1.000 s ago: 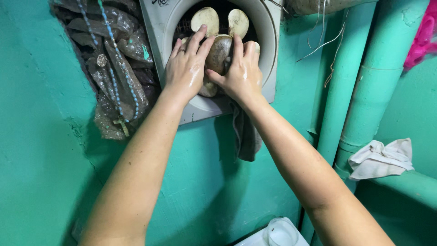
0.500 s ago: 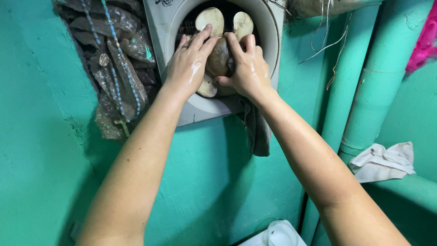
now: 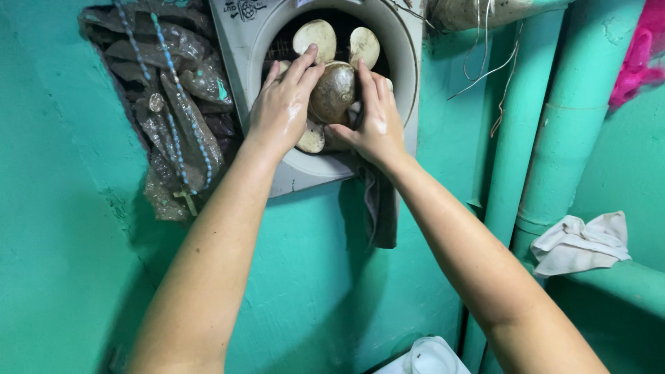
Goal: The person cleans an exhaust fan by hand with a cloth. They rinse the cloth in a container of water and wipe the fan blades and the outer frame.
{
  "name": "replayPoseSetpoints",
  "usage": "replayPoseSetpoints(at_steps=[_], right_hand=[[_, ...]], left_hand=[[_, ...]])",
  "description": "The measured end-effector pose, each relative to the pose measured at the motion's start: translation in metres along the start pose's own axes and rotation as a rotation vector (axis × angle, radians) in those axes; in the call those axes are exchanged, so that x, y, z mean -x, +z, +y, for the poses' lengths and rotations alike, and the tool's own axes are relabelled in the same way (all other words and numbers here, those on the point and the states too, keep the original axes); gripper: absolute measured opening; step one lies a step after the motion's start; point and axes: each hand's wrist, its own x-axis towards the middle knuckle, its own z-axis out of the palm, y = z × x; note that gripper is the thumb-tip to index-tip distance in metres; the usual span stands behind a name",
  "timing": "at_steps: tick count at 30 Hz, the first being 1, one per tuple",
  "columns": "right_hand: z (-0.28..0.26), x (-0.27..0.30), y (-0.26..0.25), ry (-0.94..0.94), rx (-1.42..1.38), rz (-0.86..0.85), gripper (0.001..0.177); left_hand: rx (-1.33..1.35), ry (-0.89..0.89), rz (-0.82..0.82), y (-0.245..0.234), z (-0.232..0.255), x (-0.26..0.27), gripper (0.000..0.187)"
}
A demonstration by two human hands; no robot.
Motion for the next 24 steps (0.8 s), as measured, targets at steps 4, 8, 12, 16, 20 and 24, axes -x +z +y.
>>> replayPoseSetpoints(at_steps=[4, 8, 12, 16, 20, 24], right_hand=[[-0.011, 0.011, 0.014, 0.095, 0.032, 0.097, 0.125], [-0.015, 0.008, 0.020, 0.174, 0.016, 0.111, 0.120], [-0.010, 0.004, 0.012, 0.158, -0.009, 0.055, 0.111], [-0.007, 0.001, 0.003, 0.087, -0.043, -0.005, 0.114], [0.001, 0.000, -0.004, 0.033, -0.097, -0.095, 0.113], [0.010, 0.005, 0.001, -0.018, -0.279, -0.055, 0.119]], left_hand=[[0.035, 0.021, 0.006, 0.002, -0.002, -0.001, 0.059], [0.016, 0.020, 0.015, 0.002, -0.003, 0.002, 0.058], [0.026, 0.005, 0.025, 0.001, -0.001, 0.002, 0.049], [0.029, -0.014, -0.001, 0.002, -0.001, 0.000, 0.038], [0.036, -0.013, -0.020, 0.004, -0.003, 0.001, 0.036], [0.000, -0.034, -0.035, 0.004, 0.000, -0.001, 0.037]])
